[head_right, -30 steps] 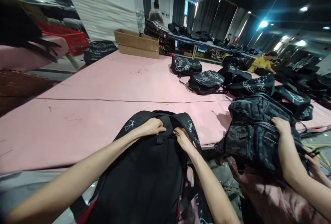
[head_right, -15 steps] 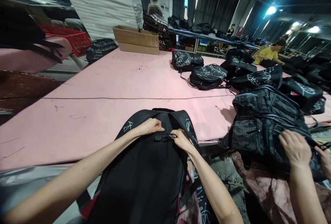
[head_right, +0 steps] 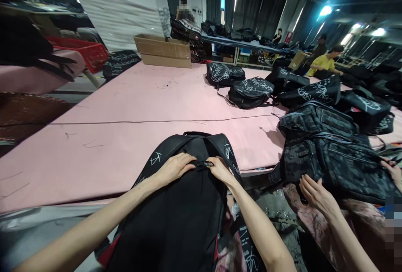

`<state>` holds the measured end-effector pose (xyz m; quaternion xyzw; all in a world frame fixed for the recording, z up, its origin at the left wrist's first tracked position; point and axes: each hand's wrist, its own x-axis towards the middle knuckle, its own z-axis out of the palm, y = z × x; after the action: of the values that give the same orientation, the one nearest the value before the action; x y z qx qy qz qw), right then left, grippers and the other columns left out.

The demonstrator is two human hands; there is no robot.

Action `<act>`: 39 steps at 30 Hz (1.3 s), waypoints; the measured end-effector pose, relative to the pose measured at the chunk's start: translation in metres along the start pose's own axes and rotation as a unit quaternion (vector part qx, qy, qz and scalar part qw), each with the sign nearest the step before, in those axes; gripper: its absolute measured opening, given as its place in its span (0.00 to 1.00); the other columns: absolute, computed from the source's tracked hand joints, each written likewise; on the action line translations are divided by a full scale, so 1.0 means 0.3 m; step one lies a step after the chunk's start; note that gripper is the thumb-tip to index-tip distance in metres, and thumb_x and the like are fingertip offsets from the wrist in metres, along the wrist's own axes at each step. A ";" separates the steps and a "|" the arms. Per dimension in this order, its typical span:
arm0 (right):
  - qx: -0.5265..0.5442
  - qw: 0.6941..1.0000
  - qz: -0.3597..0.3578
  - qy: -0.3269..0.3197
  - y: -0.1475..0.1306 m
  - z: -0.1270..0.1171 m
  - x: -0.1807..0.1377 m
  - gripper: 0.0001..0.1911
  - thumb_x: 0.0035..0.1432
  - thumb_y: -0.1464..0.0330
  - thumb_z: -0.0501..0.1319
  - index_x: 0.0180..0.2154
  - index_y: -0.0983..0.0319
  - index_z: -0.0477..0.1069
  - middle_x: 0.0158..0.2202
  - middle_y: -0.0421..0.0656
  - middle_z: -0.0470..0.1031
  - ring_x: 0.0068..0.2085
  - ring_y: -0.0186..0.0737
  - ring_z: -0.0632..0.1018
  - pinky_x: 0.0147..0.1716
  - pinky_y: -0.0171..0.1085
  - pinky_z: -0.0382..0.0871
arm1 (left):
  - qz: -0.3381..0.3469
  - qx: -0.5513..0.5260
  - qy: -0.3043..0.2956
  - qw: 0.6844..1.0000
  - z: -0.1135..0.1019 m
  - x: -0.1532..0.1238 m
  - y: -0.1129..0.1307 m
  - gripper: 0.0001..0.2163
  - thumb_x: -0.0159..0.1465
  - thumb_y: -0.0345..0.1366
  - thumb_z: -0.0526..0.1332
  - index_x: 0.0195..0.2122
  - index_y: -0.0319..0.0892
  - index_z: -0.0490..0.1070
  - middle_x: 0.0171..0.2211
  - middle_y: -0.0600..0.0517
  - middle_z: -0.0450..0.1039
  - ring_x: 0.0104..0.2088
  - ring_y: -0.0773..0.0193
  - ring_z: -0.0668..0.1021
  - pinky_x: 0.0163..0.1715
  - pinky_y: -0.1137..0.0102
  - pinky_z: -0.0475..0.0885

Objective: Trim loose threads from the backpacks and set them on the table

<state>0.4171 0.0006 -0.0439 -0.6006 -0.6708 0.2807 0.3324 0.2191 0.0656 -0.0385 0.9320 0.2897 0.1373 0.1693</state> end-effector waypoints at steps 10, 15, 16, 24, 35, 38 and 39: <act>0.018 0.987 -0.102 0.120 -0.022 0.086 -0.053 0.20 0.55 0.78 0.45 0.43 0.62 0.69 0.42 0.45 0.70 0.44 0.36 0.71 0.43 0.35 0.64 | -0.187 -0.066 -0.042 0.979 -0.077 0.080 0.011 0.15 0.61 0.40 0.50 0.21 0.41 0.68 0.19 0.53 0.68 0.25 0.64 0.71 0.25 0.73 0.57; -0.146 0.961 -0.170 0.163 -0.049 0.161 -0.023 0.12 0.60 0.74 0.51 0.39 0.60 0.72 0.37 0.46 0.71 0.38 0.39 0.70 0.38 0.37 0.66 | -0.233 -0.092 -0.075 0.965 -0.076 0.098 -0.004 0.14 0.58 0.40 0.51 0.18 0.41 0.65 0.17 0.54 0.64 0.23 0.65 0.69 0.23 0.73 0.55; -0.170 0.956 -0.170 0.168 -0.054 0.170 -0.010 0.10 0.60 0.74 0.52 0.38 0.60 0.72 0.35 0.45 0.71 0.37 0.40 0.70 0.37 0.37 0.66 | -0.239 -0.096 -0.080 0.963 -0.074 0.099 -0.008 0.14 0.58 0.40 0.51 0.18 0.41 0.64 0.17 0.54 0.64 0.23 0.66 0.69 0.23 0.73 0.54; -0.172 0.956 -0.184 0.151 -0.097 0.176 -0.016 0.13 0.58 0.78 0.48 0.29 0.62 0.69 0.30 0.44 0.70 0.33 0.38 0.70 0.34 0.35 0.64 | -0.260 -0.124 -0.085 0.954 -0.068 0.100 -0.036 0.15 0.57 0.41 0.52 0.16 0.41 0.59 0.16 0.55 0.60 0.21 0.67 0.66 0.22 0.72 0.53; -0.182 0.970 0.020 0.157 -0.088 0.119 -0.120 0.15 0.59 0.65 0.54 0.47 0.62 0.64 0.37 0.48 0.75 0.39 0.46 0.76 0.38 0.39 0.67 | -0.254 -0.220 -0.081 0.939 -0.040 0.105 -0.054 0.17 0.53 0.46 0.54 0.15 0.42 0.55 0.14 0.57 0.52 0.19 0.69 0.58 0.20 0.71 0.51; -0.149 0.977 0.019 0.153 -0.095 0.137 -0.109 0.09 0.59 0.69 0.54 0.42 0.61 0.67 0.35 0.45 0.74 0.38 0.43 0.76 0.37 0.37 0.67 | -0.252 -0.236 -0.079 0.935 -0.039 0.101 -0.059 0.17 0.52 0.47 0.54 0.15 0.42 0.54 0.15 0.57 0.51 0.18 0.69 0.57 0.20 0.71 0.50; -0.139 0.978 0.016 0.157 -0.096 0.142 -0.104 0.09 0.59 0.69 0.55 0.41 0.61 0.67 0.36 0.45 0.74 0.38 0.43 0.76 0.38 0.37 0.66 | -0.253 -0.240 -0.079 0.934 -0.039 0.099 -0.061 0.17 0.52 0.48 0.54 0.15 0.42 0.53 0.15 0.58 0.51 0.18 0.70 0.56 0.20 0.71 0.50</act>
<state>0.3676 -0.0329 -0.0514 -0.6881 -0.6330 0.0918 0.3428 0.2296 0.1000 -0.0306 0.7673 0.4596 0.0818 0.4396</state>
